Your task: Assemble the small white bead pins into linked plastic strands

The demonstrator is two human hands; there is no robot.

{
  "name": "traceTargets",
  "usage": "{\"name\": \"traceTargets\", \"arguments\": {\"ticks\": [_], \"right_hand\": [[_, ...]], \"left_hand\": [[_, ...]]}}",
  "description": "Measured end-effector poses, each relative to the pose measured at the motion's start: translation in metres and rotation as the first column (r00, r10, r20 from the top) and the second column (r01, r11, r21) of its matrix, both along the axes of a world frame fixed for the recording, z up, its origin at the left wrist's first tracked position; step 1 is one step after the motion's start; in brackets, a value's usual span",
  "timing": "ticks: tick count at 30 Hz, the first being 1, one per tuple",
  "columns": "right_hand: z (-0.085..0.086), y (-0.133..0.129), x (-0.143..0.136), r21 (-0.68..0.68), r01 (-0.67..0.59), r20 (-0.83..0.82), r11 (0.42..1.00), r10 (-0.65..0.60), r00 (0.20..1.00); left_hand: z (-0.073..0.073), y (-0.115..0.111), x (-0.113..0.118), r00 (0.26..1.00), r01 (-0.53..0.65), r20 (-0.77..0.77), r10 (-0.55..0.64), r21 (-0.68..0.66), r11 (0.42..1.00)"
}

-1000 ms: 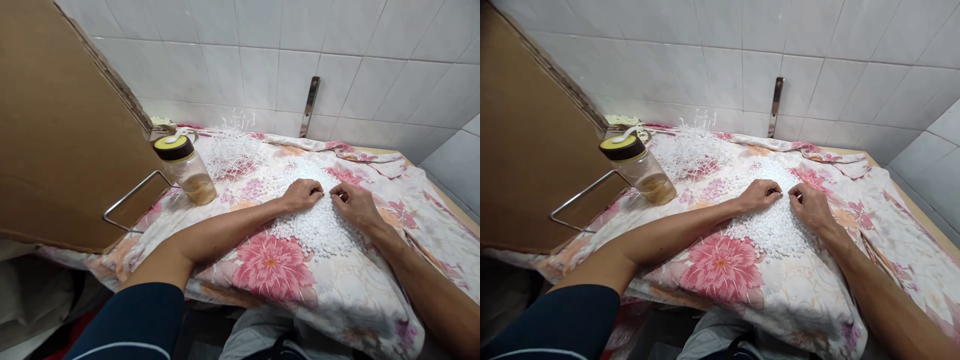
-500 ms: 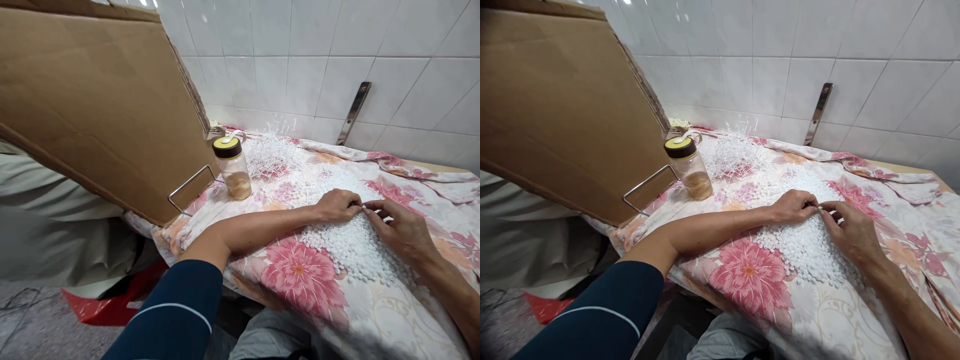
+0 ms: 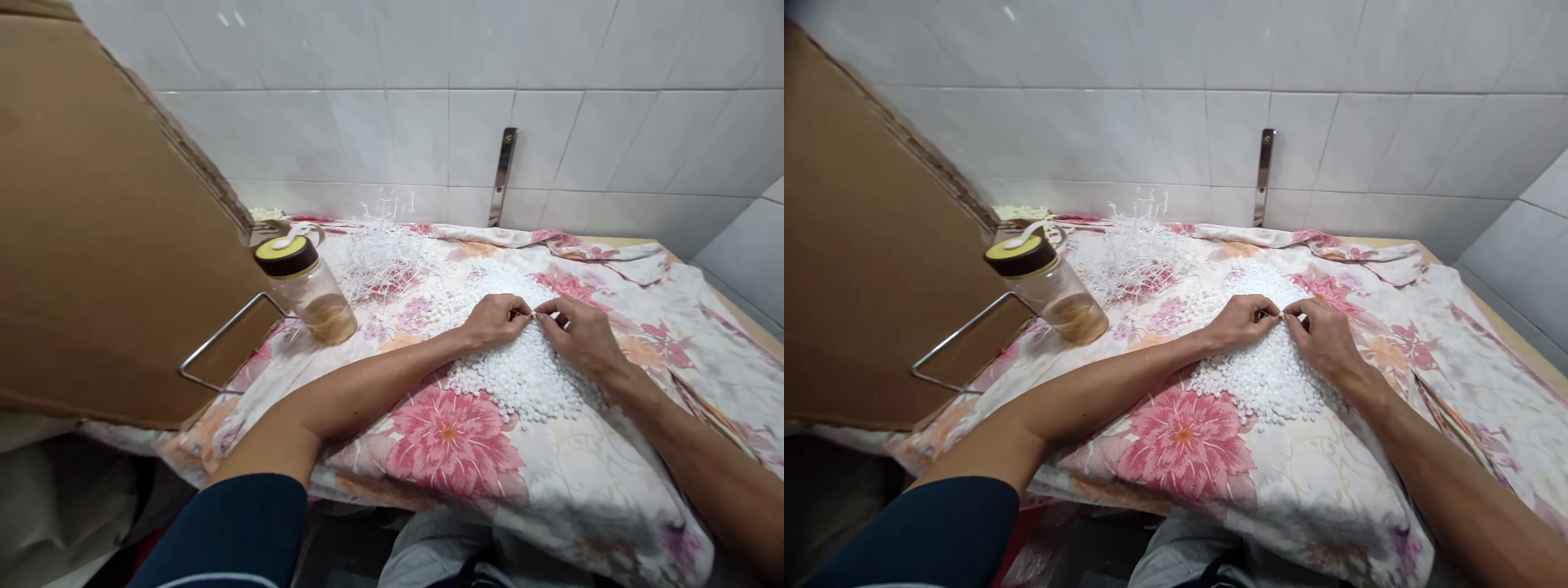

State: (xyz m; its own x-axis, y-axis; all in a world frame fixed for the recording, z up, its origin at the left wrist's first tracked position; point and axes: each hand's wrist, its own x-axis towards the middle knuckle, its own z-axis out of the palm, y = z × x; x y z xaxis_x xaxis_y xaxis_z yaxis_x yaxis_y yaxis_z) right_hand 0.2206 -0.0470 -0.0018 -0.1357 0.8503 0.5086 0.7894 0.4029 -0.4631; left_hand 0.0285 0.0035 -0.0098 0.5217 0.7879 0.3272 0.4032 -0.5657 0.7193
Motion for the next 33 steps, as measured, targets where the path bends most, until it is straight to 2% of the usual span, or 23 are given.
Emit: {"name": "traceTargets", "arguments": {"ticks": [6,17,33], "right_hand": [[0.0028,-0.0016,-0.0019,0.002,-0.011,-0.062,1.0,0.012,0.998],[-0.0061,0.0015,-0.0006,0.063,-0.063,-0.02,0.996,0.065,0.998],[-0.0006,-0.0053,-0.0078,0.036,-0.029,0.196,0.999,0.021,0.98]], "left_hand": [[0.0016,-0.0015,-0.0006,0.999,0.006,0.05,-0.005,-0.025,1.0],[0.0029,-0.0011,-0.0016,1.0,-0.004,0.001,0.004,-0.022,1.0],[0.0039,-0.0015,-0.0011,0.999,-0.031,-0.021,0.031,-0.006,1.0]]}}
